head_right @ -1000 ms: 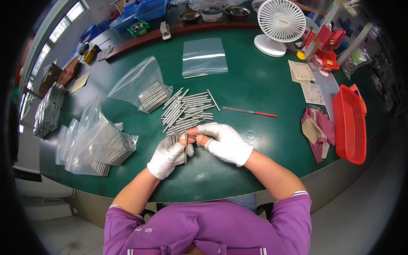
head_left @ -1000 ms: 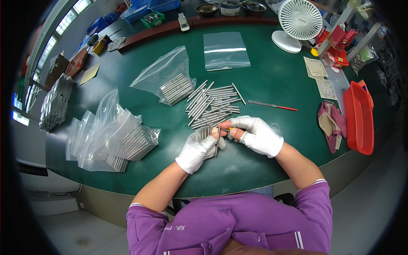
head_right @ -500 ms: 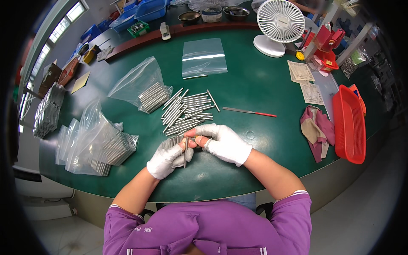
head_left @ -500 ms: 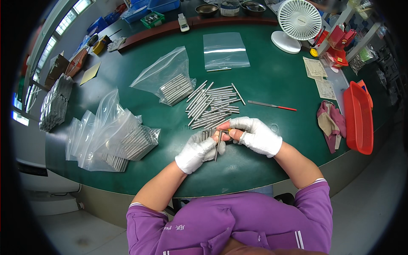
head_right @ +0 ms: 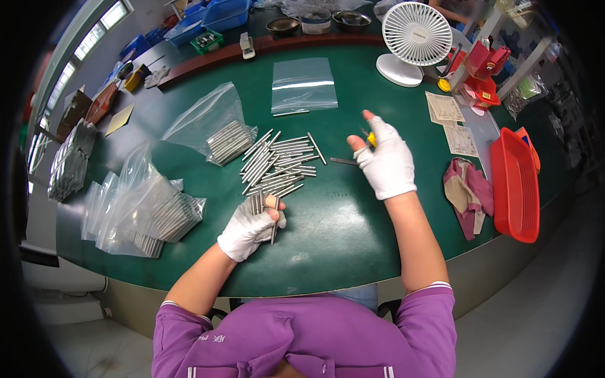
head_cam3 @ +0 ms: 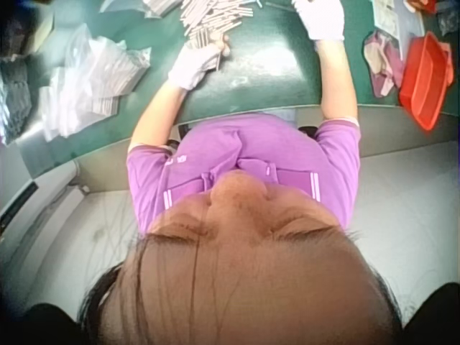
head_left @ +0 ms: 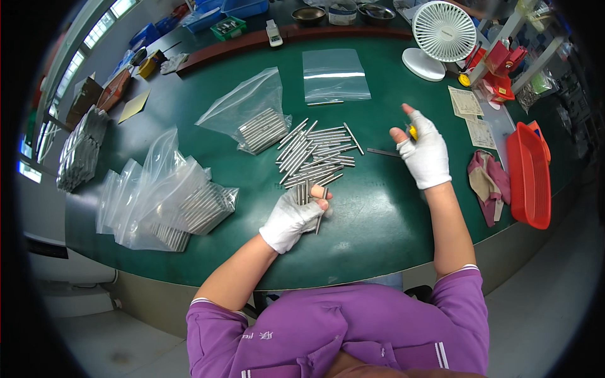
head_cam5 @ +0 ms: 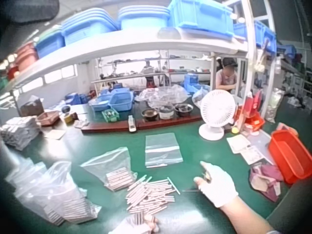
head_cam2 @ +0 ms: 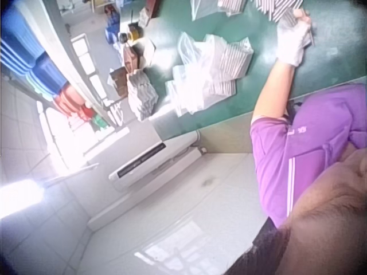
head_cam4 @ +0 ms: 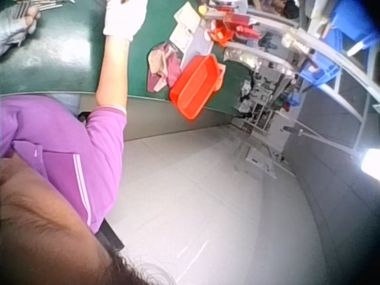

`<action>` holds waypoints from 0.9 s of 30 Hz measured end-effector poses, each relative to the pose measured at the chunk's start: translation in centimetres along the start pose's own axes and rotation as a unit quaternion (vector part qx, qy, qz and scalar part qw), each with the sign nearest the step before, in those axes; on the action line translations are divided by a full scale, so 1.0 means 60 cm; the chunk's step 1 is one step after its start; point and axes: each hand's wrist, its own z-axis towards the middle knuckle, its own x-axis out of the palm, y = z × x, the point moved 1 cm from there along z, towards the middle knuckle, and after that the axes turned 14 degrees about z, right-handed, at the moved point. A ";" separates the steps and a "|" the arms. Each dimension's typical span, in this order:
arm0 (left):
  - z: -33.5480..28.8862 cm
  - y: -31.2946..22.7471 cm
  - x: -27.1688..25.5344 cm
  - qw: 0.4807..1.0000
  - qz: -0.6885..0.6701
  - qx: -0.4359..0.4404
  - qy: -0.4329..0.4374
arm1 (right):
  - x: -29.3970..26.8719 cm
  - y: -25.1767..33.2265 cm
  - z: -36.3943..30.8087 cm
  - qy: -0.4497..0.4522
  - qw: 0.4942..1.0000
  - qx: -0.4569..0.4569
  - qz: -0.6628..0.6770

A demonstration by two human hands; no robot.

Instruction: The person assembles small metal components with a precision screwdriver.

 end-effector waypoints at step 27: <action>0.005 -0.013 -0.016 0.983 -0.141 0.082 -0.085 | 0.055 0.091 -0.074 0.240 0.955 -0.151 0.089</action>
